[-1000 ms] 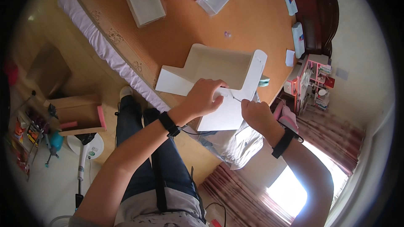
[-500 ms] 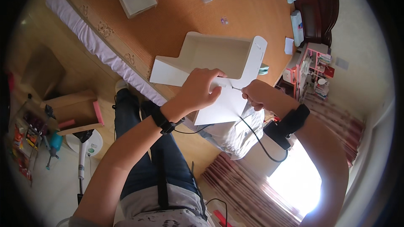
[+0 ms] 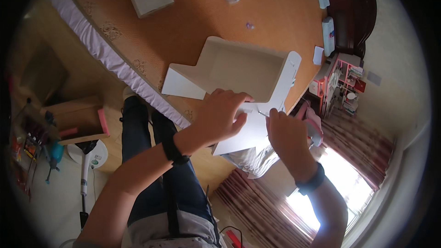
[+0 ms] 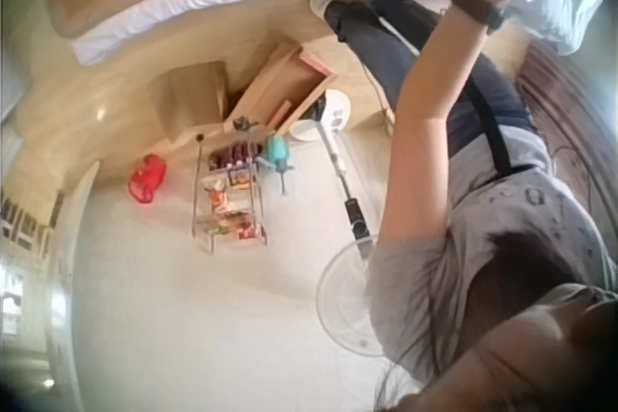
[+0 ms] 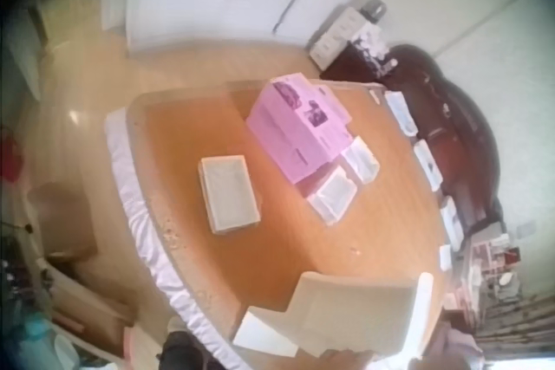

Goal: The person assembles a white wooden shelf by hand using a small screwdriver to fasten various components together.

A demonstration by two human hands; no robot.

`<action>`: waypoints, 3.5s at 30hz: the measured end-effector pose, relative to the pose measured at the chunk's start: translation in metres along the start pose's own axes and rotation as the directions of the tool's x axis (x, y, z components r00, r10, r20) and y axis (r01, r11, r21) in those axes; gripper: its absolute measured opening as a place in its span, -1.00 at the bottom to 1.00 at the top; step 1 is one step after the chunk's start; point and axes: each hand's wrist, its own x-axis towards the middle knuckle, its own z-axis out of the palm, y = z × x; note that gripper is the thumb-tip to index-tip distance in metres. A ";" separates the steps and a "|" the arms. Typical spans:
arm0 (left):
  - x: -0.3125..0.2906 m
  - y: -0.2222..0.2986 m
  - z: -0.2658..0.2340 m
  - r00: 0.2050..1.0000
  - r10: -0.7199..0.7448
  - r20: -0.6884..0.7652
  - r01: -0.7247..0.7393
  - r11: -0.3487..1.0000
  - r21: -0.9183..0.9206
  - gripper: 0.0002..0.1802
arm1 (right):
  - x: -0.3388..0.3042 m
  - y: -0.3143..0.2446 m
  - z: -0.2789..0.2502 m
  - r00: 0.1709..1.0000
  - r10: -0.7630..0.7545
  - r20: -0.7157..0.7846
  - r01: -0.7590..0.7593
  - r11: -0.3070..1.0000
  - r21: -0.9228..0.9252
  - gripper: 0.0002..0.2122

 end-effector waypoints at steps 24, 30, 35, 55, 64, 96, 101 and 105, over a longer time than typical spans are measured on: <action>0.007 -0.005 0.009 0.988 -0.109 -0.107 0.087 0.978 -0.190 -0.73 | -0.002 0.014 0.021 0.982 0.101 0.159 -0.157 0.906 0.394 -0.91; 0.006 -0.011 0.026 0.933 -0.008 -0.361 -0.018 0.998 -0.067 -0.70 | -0.001 0.007 0.018 0.963 0.230 0.140 -0.269 0.811 0.519 -0.90; 0.008 -0.002 -0.011 0.988 -0.131 0.082 0.144 0.975 -0.171 -0.65 | -0.002 -0.002 0.019 0.931 0.339 0.139 -0.354 0.739 0.573 -0.87; 0.039 0.061 -0.005 0.769 -0.030 0.638 -0.585 0.366 0.723 -0.48 | -0.219 0.044 0.137 0.726 0.667 0.166 -0.394 0.206 0.896 -0.88; 0.017 0.091 0.024 0.836 -0.235 0.496 -0.541 -0.198 0.817 -0.36 | -0.319 0.069 0.317 0.675 0.709 0.206 -0.310 0.020 0.951 -0.86; -0.106 0.019 0.573 0.803 -0.173 0.570 -0.118 0.892 0.437 -0.88 | -0.364 0.077 0.578 0.532 0.739 0.414 -0.047 -0.462 0.886 -0.93; -0.083 0.141 0.477 0.875 0.018 0.485 -0.159 0.955 0.251 -0.83 | -0.360 0.101 0.507 0.461 0.822 0.336 0.110 -0.428 0.897 -0.92; -0.057 0.196 0.350 0.928 0.068 0.367 -0.183 0.940 0.289 -0.82 | -0.329 0.110 0.421 0.509 0.821 0.259 0.362 -0.477 0.801 -0.92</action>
